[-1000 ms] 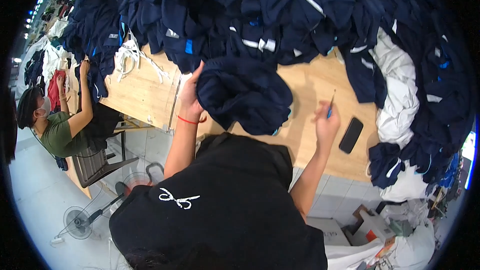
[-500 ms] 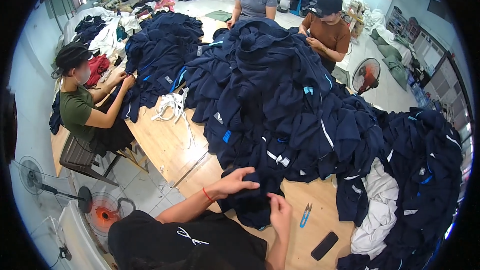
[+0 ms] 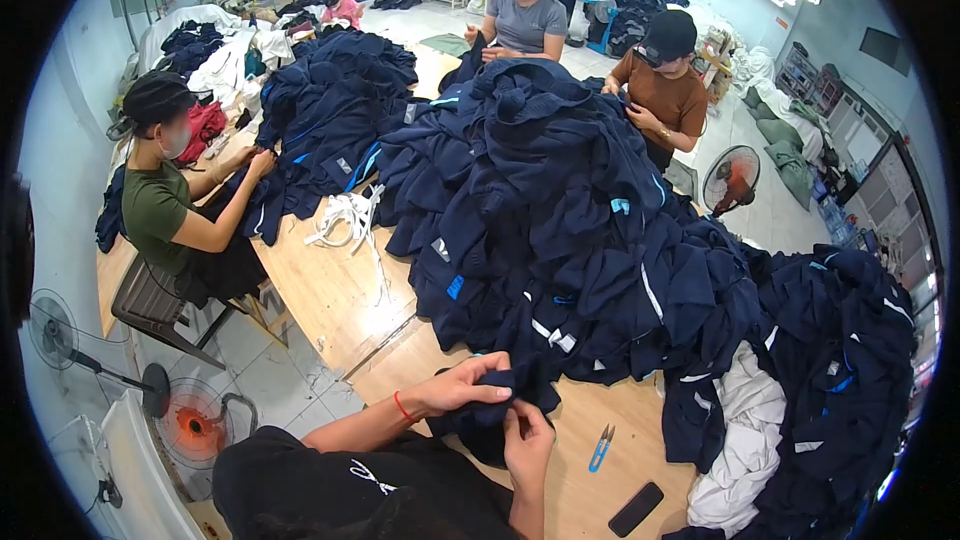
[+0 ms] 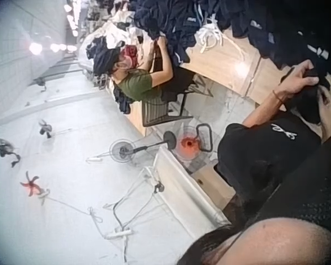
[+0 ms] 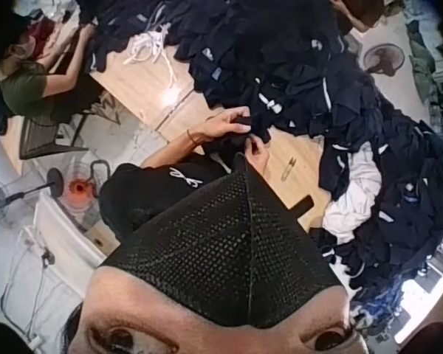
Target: Trimming loose threads from navy blue garments using small snips in a factory setting.
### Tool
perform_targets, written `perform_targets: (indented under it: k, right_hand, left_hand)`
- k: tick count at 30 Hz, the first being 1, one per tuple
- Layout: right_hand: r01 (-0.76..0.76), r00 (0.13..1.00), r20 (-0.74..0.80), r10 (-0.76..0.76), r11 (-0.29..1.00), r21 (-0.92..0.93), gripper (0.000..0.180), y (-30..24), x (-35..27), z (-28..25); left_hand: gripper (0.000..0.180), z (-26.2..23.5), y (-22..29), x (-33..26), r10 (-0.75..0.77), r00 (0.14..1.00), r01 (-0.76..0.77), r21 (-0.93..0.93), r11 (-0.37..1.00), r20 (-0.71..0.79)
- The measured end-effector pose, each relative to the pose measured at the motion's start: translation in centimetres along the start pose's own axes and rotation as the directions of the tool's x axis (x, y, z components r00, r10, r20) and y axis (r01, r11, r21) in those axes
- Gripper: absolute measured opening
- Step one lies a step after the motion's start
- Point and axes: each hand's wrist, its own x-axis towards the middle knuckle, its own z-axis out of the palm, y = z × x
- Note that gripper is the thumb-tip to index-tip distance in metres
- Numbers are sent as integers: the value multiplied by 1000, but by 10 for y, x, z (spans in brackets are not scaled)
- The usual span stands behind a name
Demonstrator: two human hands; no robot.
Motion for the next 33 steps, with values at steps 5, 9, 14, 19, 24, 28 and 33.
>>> perform_targets:
  k: [5,9,14,19,24,28,33]
  right_hand:
    - [-122,987,15,160,686,717,48,-9,4,3]
    - [-117,989,-9,150,808,577,47,-38,4,-5]
    - [-119,993,44,114,983,142,33,-22,-14,-23]
    - [228,961,238,-139,886,-403,26,-102,5,-22]
    - [374,928,222,-301,747,-550,15,-133,13,-26]
    - [202,979,152,-134,674,-711,27,-114,7,-26]
    - [127,991,91,-94,862,-490,53,-115,20,-10]
  left_hand:
    - [25,30,10,-1,21,968,-24,10,1000,248]
    - [26,4,12,-16,-37,968,21,67,998,248]
    - [50,-53,-5,-18,-292,950,136,686,715,115]
    - [53,-9,6,9,-139,990,49,845,533,30]
    - [57,5,-6,19,-85,988,-24,678,735,128]
    - [54,16,-25,9,210,957,-287,541,791,200]
    - [52,5,-13,3,-261,925,331,248,911,-275]
